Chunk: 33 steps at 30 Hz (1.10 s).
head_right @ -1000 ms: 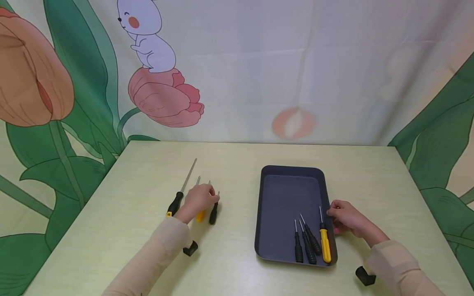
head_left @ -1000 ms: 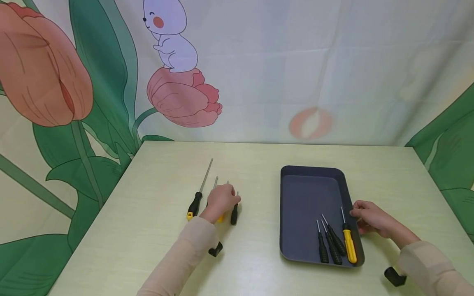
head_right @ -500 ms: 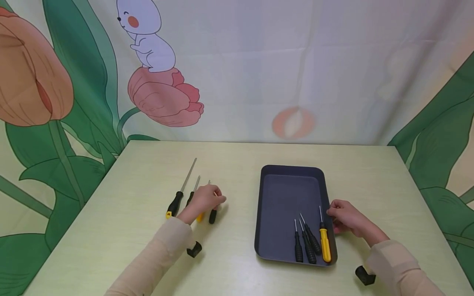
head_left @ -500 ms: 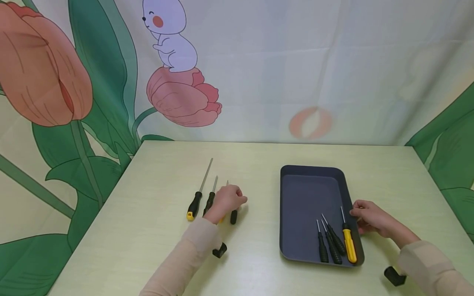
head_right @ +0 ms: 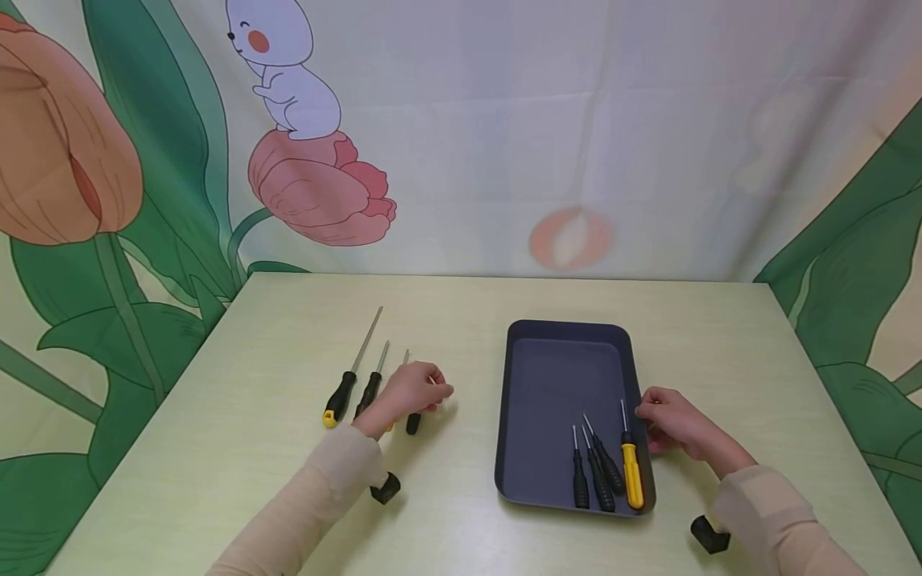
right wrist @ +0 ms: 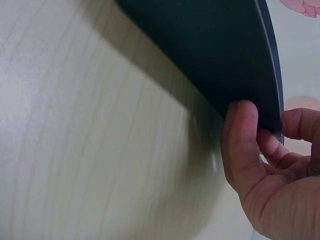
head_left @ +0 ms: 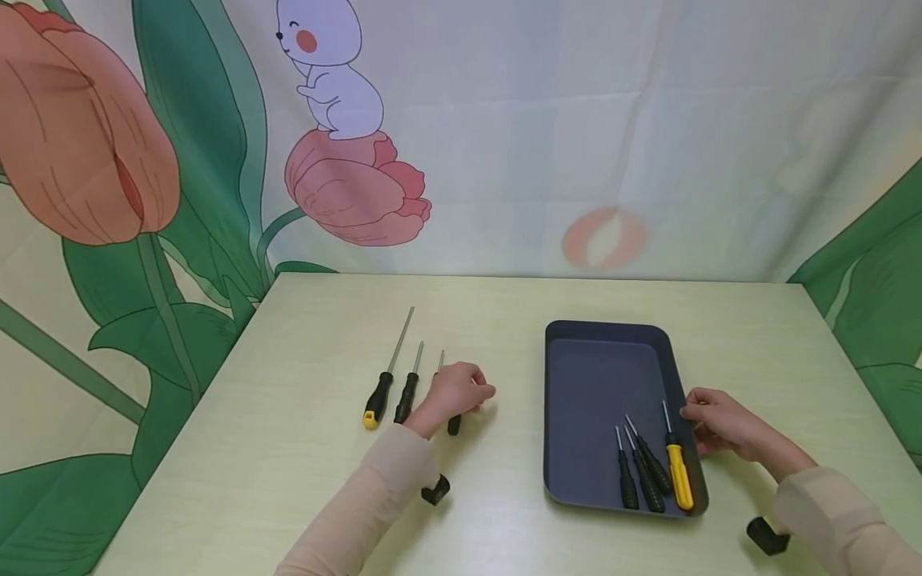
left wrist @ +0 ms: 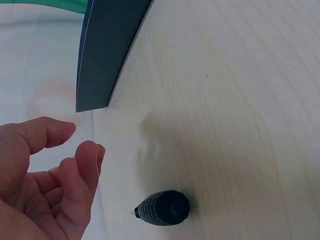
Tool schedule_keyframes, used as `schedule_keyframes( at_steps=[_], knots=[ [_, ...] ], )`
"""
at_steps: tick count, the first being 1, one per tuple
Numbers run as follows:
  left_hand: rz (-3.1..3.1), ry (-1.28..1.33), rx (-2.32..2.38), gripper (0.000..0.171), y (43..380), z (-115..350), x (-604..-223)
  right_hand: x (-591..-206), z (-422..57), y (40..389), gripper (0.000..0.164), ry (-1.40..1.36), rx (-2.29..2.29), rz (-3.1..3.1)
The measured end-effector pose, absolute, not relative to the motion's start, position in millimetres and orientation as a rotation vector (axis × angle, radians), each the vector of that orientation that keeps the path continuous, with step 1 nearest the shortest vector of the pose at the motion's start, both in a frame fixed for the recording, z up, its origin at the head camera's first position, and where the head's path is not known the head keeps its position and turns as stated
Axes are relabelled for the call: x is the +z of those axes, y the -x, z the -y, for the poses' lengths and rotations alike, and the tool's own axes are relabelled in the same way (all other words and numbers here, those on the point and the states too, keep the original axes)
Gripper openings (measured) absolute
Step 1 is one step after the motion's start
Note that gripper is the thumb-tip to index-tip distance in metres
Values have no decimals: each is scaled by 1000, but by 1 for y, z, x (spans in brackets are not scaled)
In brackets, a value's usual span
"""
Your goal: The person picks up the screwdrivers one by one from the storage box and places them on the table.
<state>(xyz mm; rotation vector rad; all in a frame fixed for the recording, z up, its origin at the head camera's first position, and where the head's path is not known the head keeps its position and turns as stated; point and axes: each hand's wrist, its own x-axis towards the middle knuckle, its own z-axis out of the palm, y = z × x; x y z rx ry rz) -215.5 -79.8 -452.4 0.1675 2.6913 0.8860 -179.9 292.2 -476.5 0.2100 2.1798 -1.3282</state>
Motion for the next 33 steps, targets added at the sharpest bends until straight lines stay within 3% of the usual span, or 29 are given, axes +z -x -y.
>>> schedule_keyframes(
  at_steps=[33],
  knots=[
    [-2477, -259, 1041, 17, 200, 35, -437, -480, -293, 181, 11, -224, -1339, -2176]
  ],
)
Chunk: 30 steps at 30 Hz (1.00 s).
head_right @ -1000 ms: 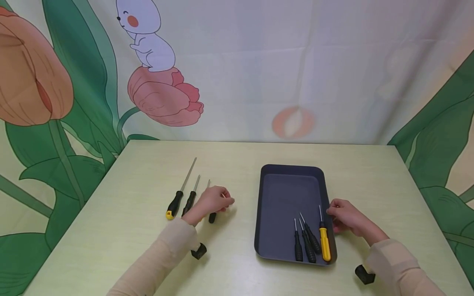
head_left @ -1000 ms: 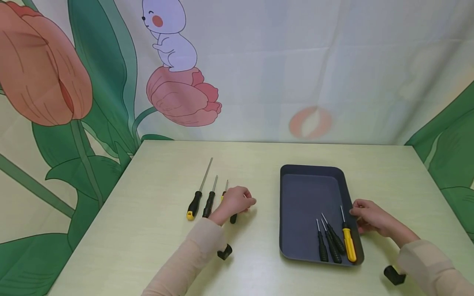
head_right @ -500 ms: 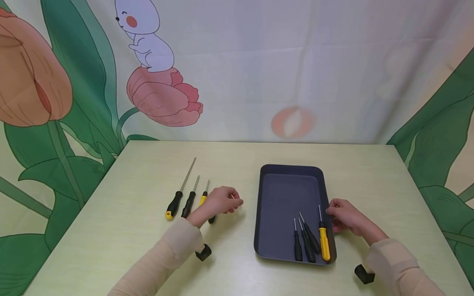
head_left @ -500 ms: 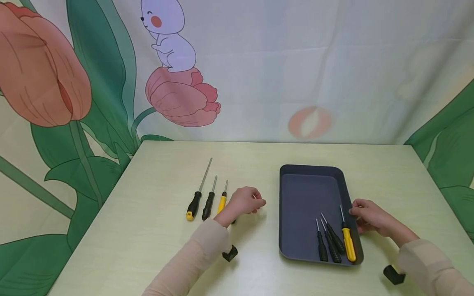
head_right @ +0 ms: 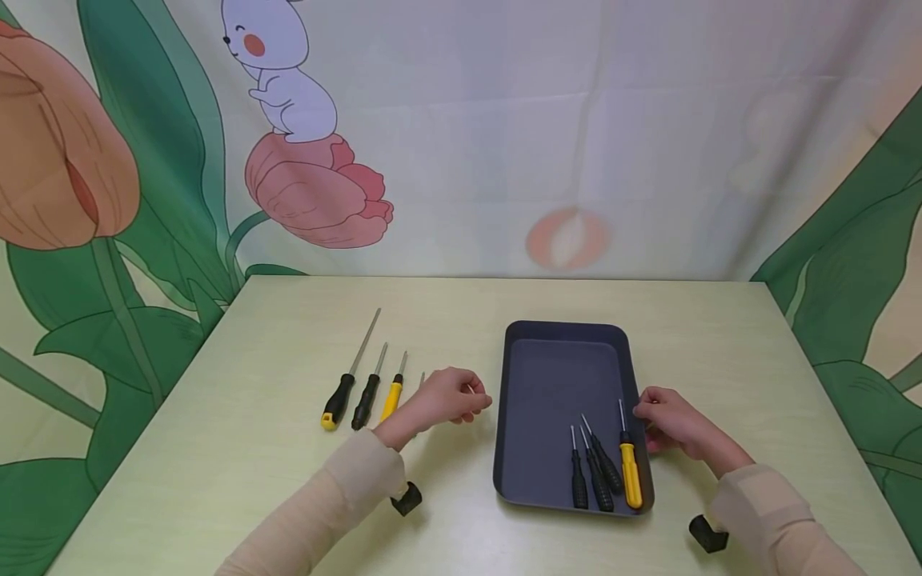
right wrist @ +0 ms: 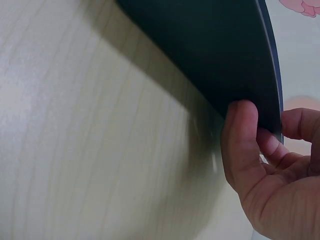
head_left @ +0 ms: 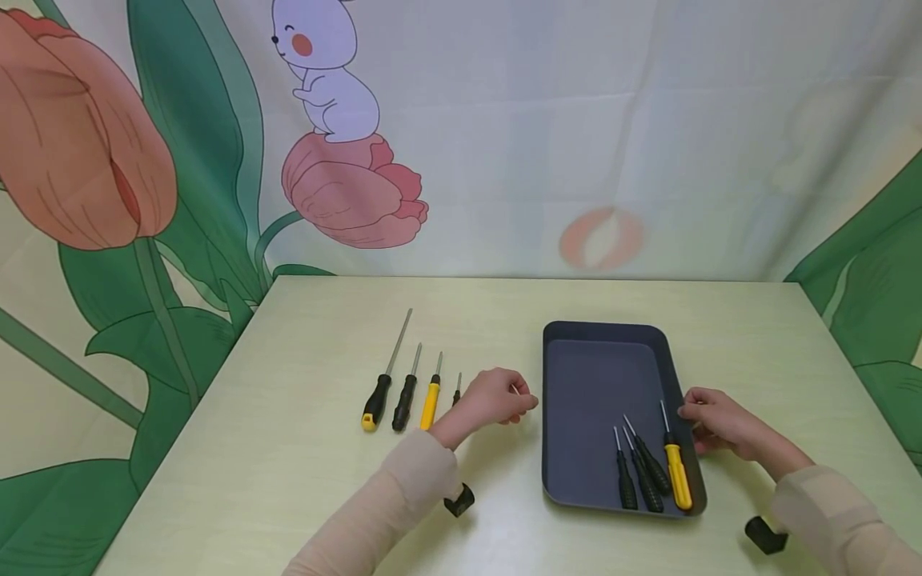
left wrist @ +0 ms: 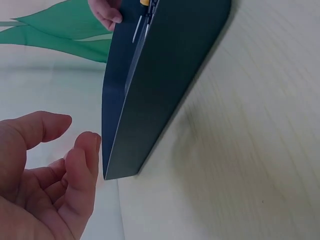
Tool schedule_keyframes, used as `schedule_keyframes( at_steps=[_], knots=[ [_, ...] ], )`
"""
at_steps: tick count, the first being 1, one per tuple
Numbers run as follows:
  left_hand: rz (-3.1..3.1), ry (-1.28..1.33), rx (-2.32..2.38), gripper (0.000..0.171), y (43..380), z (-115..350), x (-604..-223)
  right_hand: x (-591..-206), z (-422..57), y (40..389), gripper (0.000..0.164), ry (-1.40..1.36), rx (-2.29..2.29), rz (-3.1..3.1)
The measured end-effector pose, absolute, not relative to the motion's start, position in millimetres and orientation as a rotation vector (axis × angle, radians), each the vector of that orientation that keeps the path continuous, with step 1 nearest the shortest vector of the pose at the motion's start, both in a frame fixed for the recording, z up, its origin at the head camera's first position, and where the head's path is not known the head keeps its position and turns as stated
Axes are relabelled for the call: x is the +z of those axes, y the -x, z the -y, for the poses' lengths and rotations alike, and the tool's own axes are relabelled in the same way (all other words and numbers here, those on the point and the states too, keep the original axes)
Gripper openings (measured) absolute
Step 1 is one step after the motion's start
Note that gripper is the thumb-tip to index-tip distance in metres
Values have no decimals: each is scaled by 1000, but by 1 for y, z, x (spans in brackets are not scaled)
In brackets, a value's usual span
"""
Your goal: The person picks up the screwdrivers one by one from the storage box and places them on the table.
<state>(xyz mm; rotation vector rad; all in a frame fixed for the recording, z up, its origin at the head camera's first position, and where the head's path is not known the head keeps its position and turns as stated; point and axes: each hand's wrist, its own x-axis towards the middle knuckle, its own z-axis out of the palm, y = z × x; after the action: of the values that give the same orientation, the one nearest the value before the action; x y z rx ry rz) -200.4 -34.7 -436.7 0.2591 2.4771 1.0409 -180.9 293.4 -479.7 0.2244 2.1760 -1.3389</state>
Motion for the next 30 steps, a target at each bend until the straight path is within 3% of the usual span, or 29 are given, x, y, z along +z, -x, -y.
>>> schedule_keyframes(
  at_steps=[30],
  knots=[
    [-2246, -460, 1175, 13, 179, -10, -440, -479, -294, 179, 9, -165, -1379, -2168]
  ],
)
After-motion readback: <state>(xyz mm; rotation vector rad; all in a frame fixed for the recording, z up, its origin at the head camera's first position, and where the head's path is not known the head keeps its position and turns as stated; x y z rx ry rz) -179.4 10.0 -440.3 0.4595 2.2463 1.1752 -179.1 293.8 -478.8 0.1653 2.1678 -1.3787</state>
